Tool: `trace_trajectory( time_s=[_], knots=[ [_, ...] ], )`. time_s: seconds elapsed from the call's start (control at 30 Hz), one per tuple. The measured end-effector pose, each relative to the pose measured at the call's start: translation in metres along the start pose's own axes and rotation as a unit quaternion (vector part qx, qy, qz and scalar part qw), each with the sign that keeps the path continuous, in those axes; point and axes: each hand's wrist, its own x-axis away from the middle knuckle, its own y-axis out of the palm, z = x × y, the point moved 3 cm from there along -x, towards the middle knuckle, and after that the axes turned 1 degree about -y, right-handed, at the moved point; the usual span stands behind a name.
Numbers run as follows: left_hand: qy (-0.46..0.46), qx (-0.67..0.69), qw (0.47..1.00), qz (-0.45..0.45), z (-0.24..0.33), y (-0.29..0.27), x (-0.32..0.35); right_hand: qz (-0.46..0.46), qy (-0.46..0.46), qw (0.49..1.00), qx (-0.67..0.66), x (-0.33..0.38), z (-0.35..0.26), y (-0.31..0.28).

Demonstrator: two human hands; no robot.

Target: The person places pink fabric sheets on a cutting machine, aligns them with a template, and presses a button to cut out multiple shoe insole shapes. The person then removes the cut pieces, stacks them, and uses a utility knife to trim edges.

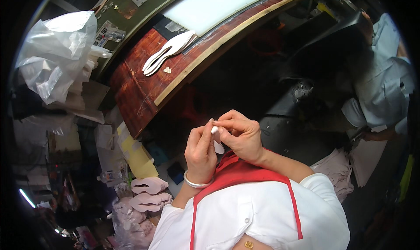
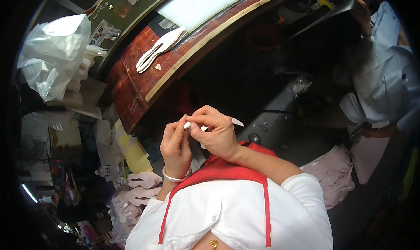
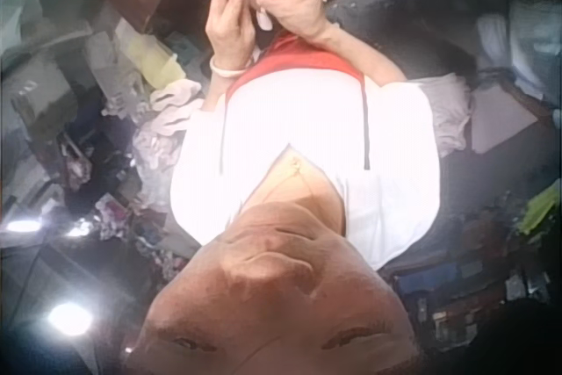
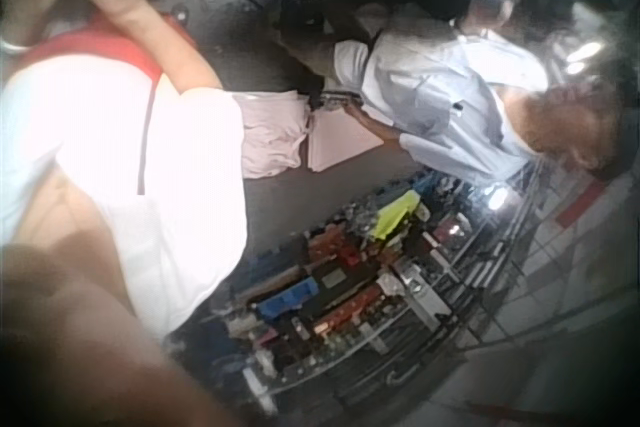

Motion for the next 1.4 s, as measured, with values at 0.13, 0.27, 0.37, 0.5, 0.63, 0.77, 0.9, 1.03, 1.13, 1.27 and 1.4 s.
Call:
trace_trajectory(
  time_s=[0.13, 0.27, 0.37, 0.5, 0.63, 0.77, 0.9, 1.03, 1.13, 1.27, 1.4],
  knots=[
    [-0.014, -0.017, 1.000, -0.005, -0.001, -0.002, -0.002, -0.002, 0.004, 1.000, 0.020, -0.001, 0.000, 0.001],
    [-0.013, -0.030, 0.999, -0.012, 0.000, -0.003, -0.001, 0.003, -0.019, 0.998, 0.062, 0.002, 0.000, -0.002],
    [-0.003, -0.008, 1.000, -0.016, 0.001, -0.003, -0.004, -0.013, -0.063, 0.994, 0.083, 0.001, -0.003, -0.002],
    [-0.012, 0.012, 1.000, -0.021, 0.002, -0.005, -0.006, 0.002, 0.049, 0.998, -0.030, 0.001, 0.000, 0.004],
    [-0.020, 0.001, 0.999, -0.030, -0.002, -0.004, 0.001, 0.001, 0.005, 1.000, 0.022, 0.003, 0.001, 0.003],
    [-0.006, 0.014, 1.000, -0.021, -0.006, -0.002, 0.008, -0.006, 0.032, 0.999, -0.010, 0.009, 0.006, 0.001],
    [0.009, 0.007, 1.000, -0.006, -0.007, -0.003, 0.008, -0.007, 0.013, 1.000, 0.020, 0.010, 0.006, 0.003],
    [0.001, -0.001, 1.000, -0.012, -0.006, -0.005, 0.007, 0.000, 0.008, 1.000, 0.002, 0.009, 0.003, 0.006],
    [-0.016, 0.013, 1.000, -0.017, -0.006, -0.007, 0.008, -0.005, 0.033, 0.999, 0.008, 0.011, 0.004, 0.008],
    [-0.049, 0.043, 0.998, -0.025, -0.010, -0.010, 0.008, -0.012, 0.022, 0.999, 0.030, 0.011, 0.005, 0.011],
    [-0.054, 0.054, 0.996, -0.041, -0.014, -0.012, 0.006, -0.027, 0.034, 0.999, 0.006, 0.010, 0.008, 0.014]
  ],
)
